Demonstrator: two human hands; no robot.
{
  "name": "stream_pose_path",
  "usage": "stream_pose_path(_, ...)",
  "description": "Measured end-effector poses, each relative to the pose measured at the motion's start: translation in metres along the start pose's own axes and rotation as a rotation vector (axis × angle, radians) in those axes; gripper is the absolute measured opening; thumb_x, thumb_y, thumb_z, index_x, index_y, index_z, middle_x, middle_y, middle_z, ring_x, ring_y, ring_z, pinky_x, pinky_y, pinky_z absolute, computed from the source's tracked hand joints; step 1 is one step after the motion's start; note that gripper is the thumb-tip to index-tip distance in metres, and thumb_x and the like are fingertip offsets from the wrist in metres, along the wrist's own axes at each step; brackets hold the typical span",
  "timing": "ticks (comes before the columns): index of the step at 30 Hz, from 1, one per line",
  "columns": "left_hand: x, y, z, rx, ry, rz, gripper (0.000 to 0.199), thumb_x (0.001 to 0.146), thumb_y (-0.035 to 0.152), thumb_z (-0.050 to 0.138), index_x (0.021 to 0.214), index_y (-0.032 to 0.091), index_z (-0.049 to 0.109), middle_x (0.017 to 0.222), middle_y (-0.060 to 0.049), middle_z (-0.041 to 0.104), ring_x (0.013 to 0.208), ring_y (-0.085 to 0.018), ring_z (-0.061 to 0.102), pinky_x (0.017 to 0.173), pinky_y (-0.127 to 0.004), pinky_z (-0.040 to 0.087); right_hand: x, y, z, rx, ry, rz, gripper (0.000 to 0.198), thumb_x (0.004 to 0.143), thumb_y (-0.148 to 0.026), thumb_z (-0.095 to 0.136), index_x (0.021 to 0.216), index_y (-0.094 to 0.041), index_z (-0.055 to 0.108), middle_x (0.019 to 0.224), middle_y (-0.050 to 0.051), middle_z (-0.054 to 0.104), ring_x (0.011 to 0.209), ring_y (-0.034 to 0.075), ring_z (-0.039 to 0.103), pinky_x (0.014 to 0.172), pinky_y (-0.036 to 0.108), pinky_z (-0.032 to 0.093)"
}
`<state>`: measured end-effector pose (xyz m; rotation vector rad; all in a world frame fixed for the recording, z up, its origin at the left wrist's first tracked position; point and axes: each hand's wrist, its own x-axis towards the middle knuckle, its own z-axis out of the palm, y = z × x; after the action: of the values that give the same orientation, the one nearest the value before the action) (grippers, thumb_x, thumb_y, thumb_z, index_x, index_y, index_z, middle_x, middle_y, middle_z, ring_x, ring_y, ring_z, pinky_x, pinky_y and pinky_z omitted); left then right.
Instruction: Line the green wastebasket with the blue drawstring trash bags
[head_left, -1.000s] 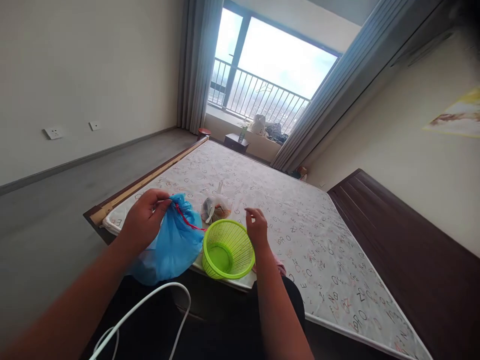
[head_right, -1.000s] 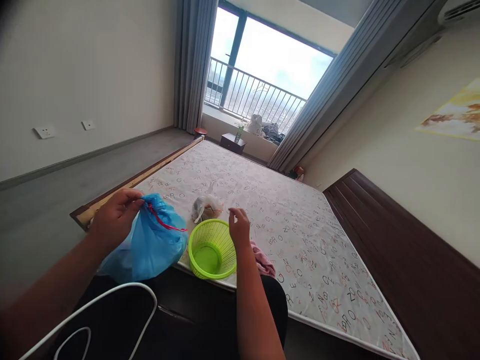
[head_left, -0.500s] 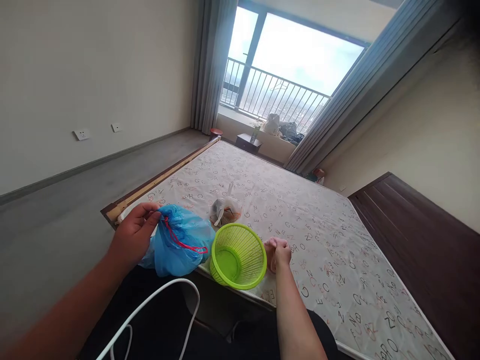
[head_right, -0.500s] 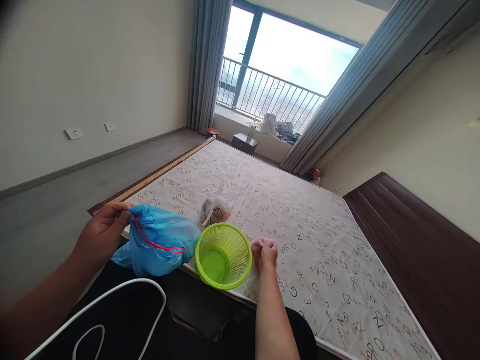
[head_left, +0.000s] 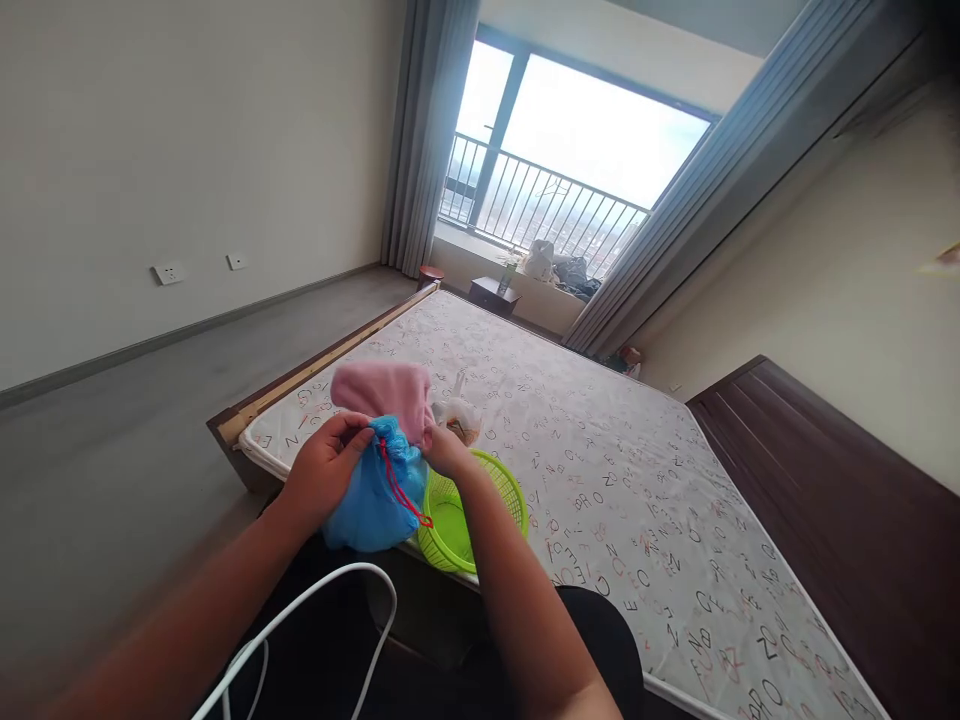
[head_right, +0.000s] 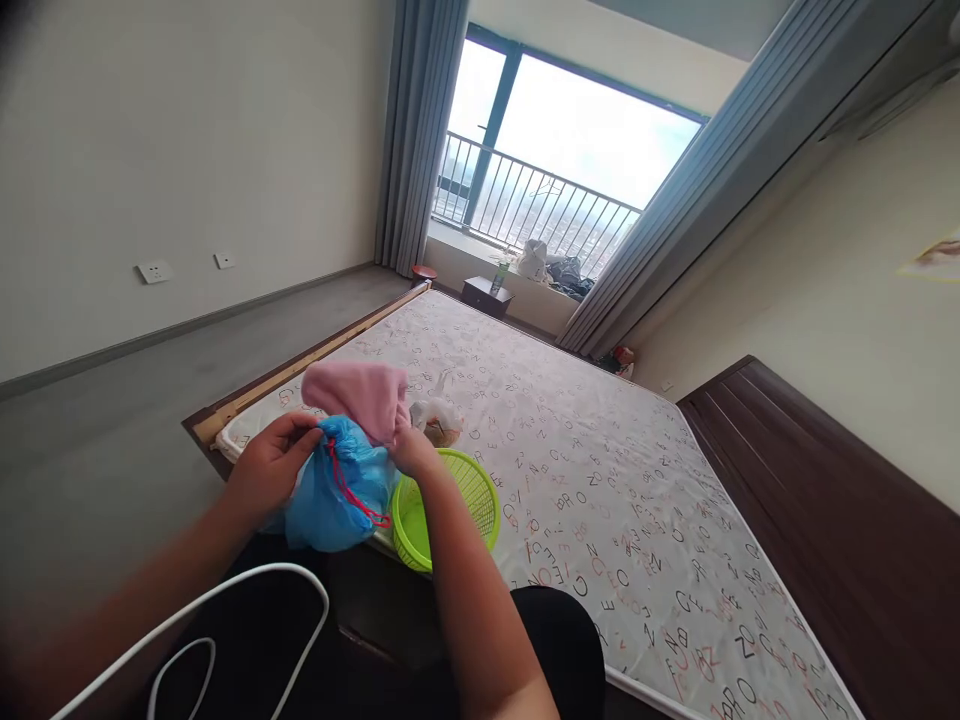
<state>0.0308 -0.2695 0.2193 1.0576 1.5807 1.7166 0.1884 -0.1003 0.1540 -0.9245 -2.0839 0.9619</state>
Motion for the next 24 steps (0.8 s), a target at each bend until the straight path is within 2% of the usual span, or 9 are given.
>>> stream_pose_path(3,0.000,-0.005,-0.002,0.053,-0.012,0.021,0.053,0.081,0.068,0.075,0.100,0.019,0.071,0.100,-0.008,0.076,0.096,-0.026,0.071,0.089,-0.038,0.058,-0.029,-0.020,0.015,0.056,0.055,0.050,0.005,0.088,-0.024,0.070,0.085,-0.021,0.072,0.092,0.005,0.075,0.082,0.020,0.068,0.077,0.031,0.053)
stream_pose_path(5,-0.001,-0.009,-0.003,0.080,-0.014,0.008,0.053,0.080,0.068,0.075,0.100,0.019,0.072,0.099,-0.008,0.076,0.096,-0.026,0.071,0.090,-0.039,0.058,-0.045,-0.043,0.012,0.144,0.117,0.059,0.018,0.099,-0.031,0.057,0.103,-0.022,0.072,0.098,0.005,0.074,0.083,0.019,0.069,0.076,0.031,0.055)
stream_pose_path(8,-0.002,-0.012,0.002,0.076,-0.013,-0.025,0.056,0.076,0.070,0.076,0.099,0.019,0.071,0.097,-0.008,0.076,0.094,-0.027,0.072,0.088,-0.040,0.058,-0.059,-0.075,-0.001,0.220,0.016,-0.046,0.024,0.093,-0.037,0.068,0.113,-0.024,0.071,0.108,0.004,0.073,0.091,0.018,0.068,0.076,0.029,0.055)
stream_pose_path(11,-0.005,-0.011,0.012,0.044,0.008,-0.016,0.057,0.076,0.069,0.076,0.102,0.019,0.069,0.100,-0.009,0.076,0.096,-0.027,0.072,0.088,-0.040,0.058,-0.064,-0.092,-0.008,0.148,0.002,-0.053,0.017,0.087,-0.033,0.075,0.101,-0.024,0.073,0.095,0.001,0.073,0.084,0.017,0.064,0.076,0.029,0.053)
stream_pose_path(14,-0.010,-0.011,0.020,0.081,0.016,0.027,0.057,0.074,0.064,0.080,0.108,0.020,0.068,0.107,-0.008,0.075,0.098,-0.026,0.071,0.088,-0.038,0.058,-0.065,-0.094,-0.010,0.182,0.098,0.020,0.009,0.089,-0.032,0.071,0.092,-0.024,0.073,0.084,0.000,0.071,0.077,0.018,0.063,0.074,0.030,0.052)
stream_pose_path(16,-0.012,-0.013,0.020,0.165,-0.026,0.040,0.051,0.075,0.062,0.079,0.103,0.021,0.070,0.102,-0.007,0.075,0.092,-0.025,0.070,0.084,-0.037,0.058,-0.065,-0.092,-0.013,0.201,0.117,0.024,0.008,0.090,-0.033,0.070,0.090,-0.025,0.074,0.083,-0.001,0.072,0.077,0.018,0.064,0.074,0.030,0.052)
stream_pose_path(20,-0.006,-0.020,0.010,0.373,-0.027,0.104,0.036,0.087,0.059,0.067,0.086,0.023,0.071,0.086,-0.004,0.074,0.083,-0.023,0.067,0.080,-0.034,0.054,-0.063,-0.074,-0.028,0.054,0.202,-0.034,0.010,0.092,-0.029,0.066,0.086,-0.025,0.073,0.084,0.001,0.072,0.081,0.019,0.064,0.081,0.032,0.052)
stream_pose_path(24,0.005,-0.032,-0.003,0.528,-0.101,0.172,0.036,0.090,0.058,0.063,0.086,0.023,0.071,0.088,-0.005,0.074,0.085,-0.024,0.067,0.082,-0.034,0.052,-0.063,-0.053,-0.040,-0.066,0.288,0.015,0.015,0.095,-0.030,0.060,0.086,-0.024,0.070,0.086,0.003,0.072,0.083,0.020,0.064,0.081,0.033,0.049)
